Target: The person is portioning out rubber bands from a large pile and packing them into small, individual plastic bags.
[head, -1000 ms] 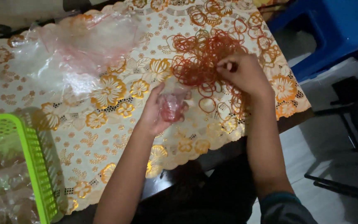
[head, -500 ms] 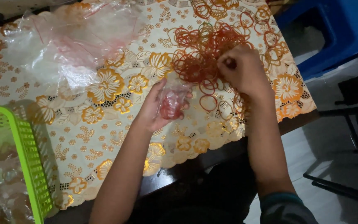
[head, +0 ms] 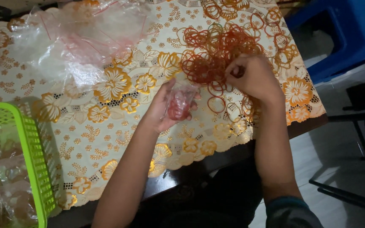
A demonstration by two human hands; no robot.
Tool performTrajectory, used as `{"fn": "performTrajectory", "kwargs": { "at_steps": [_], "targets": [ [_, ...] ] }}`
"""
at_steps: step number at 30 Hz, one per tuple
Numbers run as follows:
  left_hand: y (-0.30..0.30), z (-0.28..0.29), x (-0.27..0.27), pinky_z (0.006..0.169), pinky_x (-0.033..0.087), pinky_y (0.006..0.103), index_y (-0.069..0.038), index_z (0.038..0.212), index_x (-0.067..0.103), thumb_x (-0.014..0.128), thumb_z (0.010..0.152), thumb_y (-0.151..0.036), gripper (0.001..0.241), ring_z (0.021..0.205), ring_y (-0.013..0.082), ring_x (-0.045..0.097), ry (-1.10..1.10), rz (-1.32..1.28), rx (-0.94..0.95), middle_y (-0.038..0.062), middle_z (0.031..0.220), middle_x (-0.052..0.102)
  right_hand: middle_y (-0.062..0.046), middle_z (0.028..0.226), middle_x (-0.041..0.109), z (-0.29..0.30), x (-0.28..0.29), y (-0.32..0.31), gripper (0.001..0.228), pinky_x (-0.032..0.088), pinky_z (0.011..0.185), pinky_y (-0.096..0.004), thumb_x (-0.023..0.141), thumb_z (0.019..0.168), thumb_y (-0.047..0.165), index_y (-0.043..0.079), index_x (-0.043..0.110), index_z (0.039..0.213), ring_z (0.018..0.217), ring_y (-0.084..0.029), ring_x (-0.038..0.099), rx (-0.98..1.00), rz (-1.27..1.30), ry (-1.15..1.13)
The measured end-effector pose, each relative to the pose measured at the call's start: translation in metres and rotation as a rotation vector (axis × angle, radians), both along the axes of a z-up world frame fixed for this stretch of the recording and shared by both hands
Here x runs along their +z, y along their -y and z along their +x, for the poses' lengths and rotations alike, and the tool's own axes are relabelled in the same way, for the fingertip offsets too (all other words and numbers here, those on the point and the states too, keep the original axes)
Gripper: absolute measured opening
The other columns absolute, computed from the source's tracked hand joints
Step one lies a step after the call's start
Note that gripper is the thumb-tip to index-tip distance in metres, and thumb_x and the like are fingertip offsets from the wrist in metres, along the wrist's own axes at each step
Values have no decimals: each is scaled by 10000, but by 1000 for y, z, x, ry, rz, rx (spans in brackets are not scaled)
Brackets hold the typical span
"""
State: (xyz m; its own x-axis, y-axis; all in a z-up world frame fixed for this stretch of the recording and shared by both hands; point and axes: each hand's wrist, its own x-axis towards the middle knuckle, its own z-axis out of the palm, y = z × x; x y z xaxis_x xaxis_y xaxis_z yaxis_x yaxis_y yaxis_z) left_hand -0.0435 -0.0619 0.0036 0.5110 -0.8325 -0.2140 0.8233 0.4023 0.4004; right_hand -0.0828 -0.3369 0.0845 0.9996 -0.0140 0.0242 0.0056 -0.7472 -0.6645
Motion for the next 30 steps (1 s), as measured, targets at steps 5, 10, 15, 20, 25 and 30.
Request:
{"fn": "performTrajectory", "kwargs": {
  "at_steps": [5,10,15,20,25,30],
  "targets": [
    [-1,1,3,551,647,423,39,1359,569,493,986,-553,704,882,337,731,28,33,-11,219,1102,667,-136,784,667,1,13,-11,205,541,715,-478,807,791,150,18,781,946,805,-355,672,-5,-71,-48],
    [0,0,2,551,651,430,39,1345,582,482,992,-532,678,872,342,738,22,29,-2,227,1104,671,-101,805,692,2,14,-12,181,546,731,-450,774,810,150,42,781,955,827,-323,689,-34,-82,-100],
    [2,0,3,533,647,417,28,1343,576,503,983,-540,677,862,351,729,26,4,3,251,1115,652,-160,932,673,1,-3,5,188,521,810,-495,770,837,115,18,738,995,952,-381,660,-36,12,37],
    [-2,2,16,552,655,403,64,1370,536,481,979,-565,743,899,343,725,55,-24,39,256,1140,637,-130,962,655,3,-2,-2,135,490,797,-424,796,850,57,35,711,952,905,-298,612,-57,120,193],
    [-5,16,0,562,667,406,55,1366,535,618,899,-577,790,932,373,721,110,-147,130,268,1186,608,-46,819,610,2,3,-15,126,450,759,-331,825,868,46,59,710,917,802,-179,548,-78,261,239],
    [-10,20,-9,641,629,332,-30,1487,482,598,885,-668,886,1048,305,723,198,-214,183,188,1441,574,-204,957,724,6,2,-32,146,475,683,-347,770,766,-105,-31,731,886,701,-200,588,63,377,343]
  ]
}}
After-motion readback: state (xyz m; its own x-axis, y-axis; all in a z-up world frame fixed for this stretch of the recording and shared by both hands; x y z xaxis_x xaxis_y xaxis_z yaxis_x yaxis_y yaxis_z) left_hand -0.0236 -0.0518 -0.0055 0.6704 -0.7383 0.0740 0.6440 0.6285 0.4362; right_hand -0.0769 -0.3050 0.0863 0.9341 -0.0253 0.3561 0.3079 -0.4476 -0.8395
